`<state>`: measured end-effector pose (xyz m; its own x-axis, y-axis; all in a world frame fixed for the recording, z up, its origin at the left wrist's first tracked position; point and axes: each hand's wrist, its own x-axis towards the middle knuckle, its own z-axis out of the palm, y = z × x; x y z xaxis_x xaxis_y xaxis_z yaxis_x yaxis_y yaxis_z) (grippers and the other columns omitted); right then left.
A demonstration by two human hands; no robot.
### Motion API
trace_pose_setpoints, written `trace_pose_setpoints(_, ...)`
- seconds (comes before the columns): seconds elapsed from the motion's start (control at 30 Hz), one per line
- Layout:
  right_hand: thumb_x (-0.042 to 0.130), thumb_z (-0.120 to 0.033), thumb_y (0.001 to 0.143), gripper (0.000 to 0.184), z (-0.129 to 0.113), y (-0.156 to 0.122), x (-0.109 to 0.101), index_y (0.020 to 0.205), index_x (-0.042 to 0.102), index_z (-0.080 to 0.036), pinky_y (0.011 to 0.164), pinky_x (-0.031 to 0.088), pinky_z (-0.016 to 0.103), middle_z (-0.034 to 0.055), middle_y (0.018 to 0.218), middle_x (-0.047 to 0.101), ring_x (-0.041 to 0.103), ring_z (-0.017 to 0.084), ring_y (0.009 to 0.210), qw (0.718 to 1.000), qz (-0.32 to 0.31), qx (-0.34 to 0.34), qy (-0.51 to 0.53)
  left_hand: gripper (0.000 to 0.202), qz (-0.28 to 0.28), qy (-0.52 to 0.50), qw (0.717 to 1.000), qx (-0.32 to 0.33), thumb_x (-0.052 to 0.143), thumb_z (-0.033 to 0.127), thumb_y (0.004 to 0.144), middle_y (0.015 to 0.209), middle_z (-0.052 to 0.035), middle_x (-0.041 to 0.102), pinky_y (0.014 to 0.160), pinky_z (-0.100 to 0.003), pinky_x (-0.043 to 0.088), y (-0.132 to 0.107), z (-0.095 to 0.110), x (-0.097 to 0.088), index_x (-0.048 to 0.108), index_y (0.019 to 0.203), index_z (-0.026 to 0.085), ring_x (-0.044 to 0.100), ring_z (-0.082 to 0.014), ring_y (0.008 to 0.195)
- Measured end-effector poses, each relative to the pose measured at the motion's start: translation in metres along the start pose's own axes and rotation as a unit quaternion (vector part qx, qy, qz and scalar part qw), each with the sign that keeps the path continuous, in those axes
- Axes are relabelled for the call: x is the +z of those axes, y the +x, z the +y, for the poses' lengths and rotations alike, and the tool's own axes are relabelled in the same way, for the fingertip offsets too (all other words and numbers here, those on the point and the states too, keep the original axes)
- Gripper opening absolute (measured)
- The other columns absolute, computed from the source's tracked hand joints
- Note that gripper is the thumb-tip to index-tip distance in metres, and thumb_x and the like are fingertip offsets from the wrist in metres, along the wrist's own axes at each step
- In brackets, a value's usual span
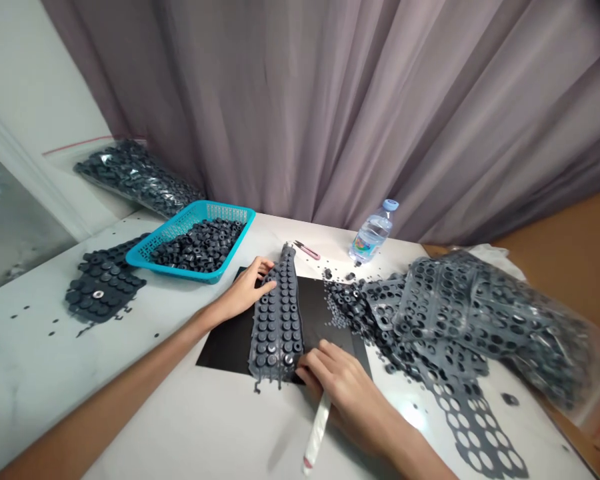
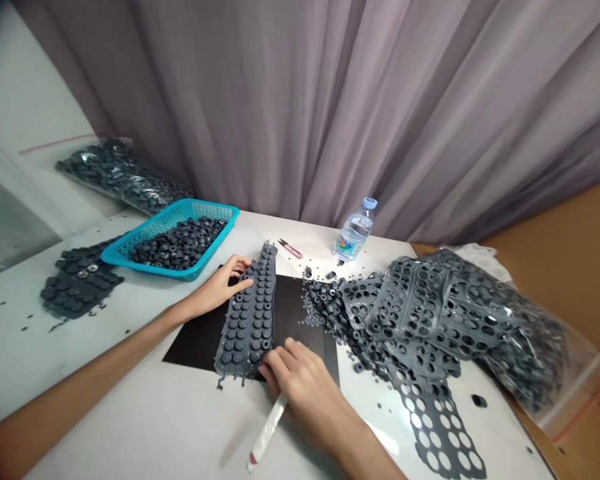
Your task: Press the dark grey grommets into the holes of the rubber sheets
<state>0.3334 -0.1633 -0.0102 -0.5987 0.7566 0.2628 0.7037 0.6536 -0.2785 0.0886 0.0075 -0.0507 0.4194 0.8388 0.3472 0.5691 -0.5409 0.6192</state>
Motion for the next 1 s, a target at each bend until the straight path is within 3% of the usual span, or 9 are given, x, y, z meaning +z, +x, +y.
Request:
trace_pose_setpoints(0.17, 0.04, -0.023, 0.11, 0.022, 0.011, -0.003, 0.0, 0.113, 0.062, -0.02, 0.078, 0.053, 0.033, 0.0097, 0.105, 0.061, 0.061, 0.021, 0.094, 0.991, 0.109, 0.05, 0.068, 0.035, 0.041, -0.009, 0.999, -0.019, 0.055, 0.032, 0.101, 0.13, -0.0101, 0.061, 0.104, -0.041, 0.053, -0.005, 0.003, 0.006, 0.04, 0.132, 0.025, 0.065, -0.0239, 0.118)
trace_pose_setpoints(0.27, 0.033, -0.038, 0.111, 0.035, 0.017, -0.005, -0.002, 0.112, 0.065, -0.023, 0.09, 0.053, 0.038, 0.0102, 0.111, 0.058, 0.06, 0.023, 0.103, 0.965, 0.201, 0.123, 0.116, 0.032, 0.086, 0.02, 0.995, -0.036, 0.055, 0.033, 0.1, 0.132, -0.0125, 0.055, 0.114, -0.049, 0.042, -0.013, 0.013, -0.005, 0.046, 0.13, 0.023, 0.056, -0.0295, 0.129)
trace_pose_setpoints(0.33, 0.022, -0.052, 0.11, 0.053, 0.02, -0.006, -0.004, 0.109, 0.066, -0.023, 0.087, 0.054, 0.04, 0.0097, 0.109, 0.058, 0.06, 0.024, 0.099, 0.946, 0.22, 0.157, 0.178, 0.022, 0.086, 0.031, 0.995, -0.032, 0.054, 0.034, 0.101, 0.124, -0.0106, 0.057, 0.113, -0.048, 0.041, -0.019, 0.028, -0.016, 0.054, 0.119, 0.022, 0.056, -0.0288, 0.122)
trace_pose_setpoints(0.4, 0.012, -0.061, 0.108, 0.065, 0.021, -0.006, -0.006, 0.106, 0.065, -0.023, 0.071, 0.055, 0.036, 0.0079, 0.098, 0.059, 0.06, 0.021, 0.082, 0.919, 0.21, 0.187, 0.277, 0.016, 0.02, 0.011, 1.0, -0.011, 0.051, 0.035, 0.103, 0.109, -0.0062, 0.061, 0.1, -0.041, 0.048, -0.025, 0.047, -0.026, 0.059, 0.107, 0.022, 0.062, -0.0238, 0.104)
trace_pose_setpoints(0.47, 0.016, -0.062, 0.108, 0.062, 0.02, -0.005, -0.007, 0.101, 0.063, -0.021, 0.057, 0.051, 0.03, 0.0039, 0.082, 0.059, 0.057, 0.017, 0.064, 0.883, 0.181, 0.223, 0.371, 0.018, -0.094, -0.044, 0.995, 0.015, 0.05, 0.036, 0.104, 0.097, -0.0027, 0.064, 0.085, -0.034, 0.051, -0.032, 0.067, -0.033, 0.061, 0.101, 0.023, 0.062, -0.0194, 0.088)
trace_pose_setpoints(0.53, 0.033, -0.058, 0.108, 0.048, 0.018, -0.003, -0.007, 0.095, 0.06, -0.021, 0.055, 0.05, 0.027, 0.0009, 0.073, 0.061, 0.06, 0.015, 0.057, 0.857, 0.145, 0.262, 0.42, 0.015, -0.196, -0.076, 0.977, 0.039, 0.053, 0.033, 0.102, 0.092, -0.0007, 0.067, 0.077, -0.031, 0.05, -0.039, 0.084, -0.036, 0.063, 0.098, 0.023, 0.062, -0.0177, 0.082)
trace_pose_setpoints(0.6, 0.053, -0.052, 0.104, 0.035, 0.015, 0.0, -0.006, 0.091, 0.058, -0.021, 0.062, 0.054, 0.027, 0.0002, 0.07, 0.065, 0.068, 0.016, 0.063, 0.848, 0.119, 0.285, 0.431, 0.009, -0.253, -0.074, 0.962, 0.066, 0.057, 0.026, 0.099, 0.092, 0.0001, 0.07, 0.078, -0.03, 0.048, -0.045, 0.095, -0.037, 0.065, 0.096, 0.023, 0.063, -0.0181, 0.085)
trace_pose_setpoints(0.77, 0.066, -0.04, 0.098, 0.021, 0.006, 0.003, 0.0, 0.096, 0.06, -0.02, 0.068, 0.058, 0.026, 0.002, 0.083, 0.072, 0.075, 0.019, 0.075, 0.835, 0.074, 0.284, 0.465, 0.009, -0.286, -0.03, 0.953, 0.099, 0.059, 0.018, 0.094, 0.096, 0.0005, 0.072, 0.082, -0.03, 0.046, -0.049, 0.102, -0.04, 0.066, 0.095, 0.024, 0.063, -0.0198, 0.095)
trace_pose_setpoints(1.0, 0.058, -0.032, 0.101, 0.016, 0.0, 0.002, 0.007, 0.092, 0.06, -0.019, 0.053, 0.049, 0.022, -0.0031, 0.063, 0.065, 0.063, 0.013, 0.051, 0.84, 0.04, 0.287, 0.459, 0.008, -0.284, 0.003, 0.952, 0.118, 0.061, 0.019, 0.093, 0.093, 0.0004, 0.072, 0.084, -0.033, 0.045, -0.047, 0.099, -0.043, 0.067, 0.093, 0.024, 0.064, -0.0213, 0.092)
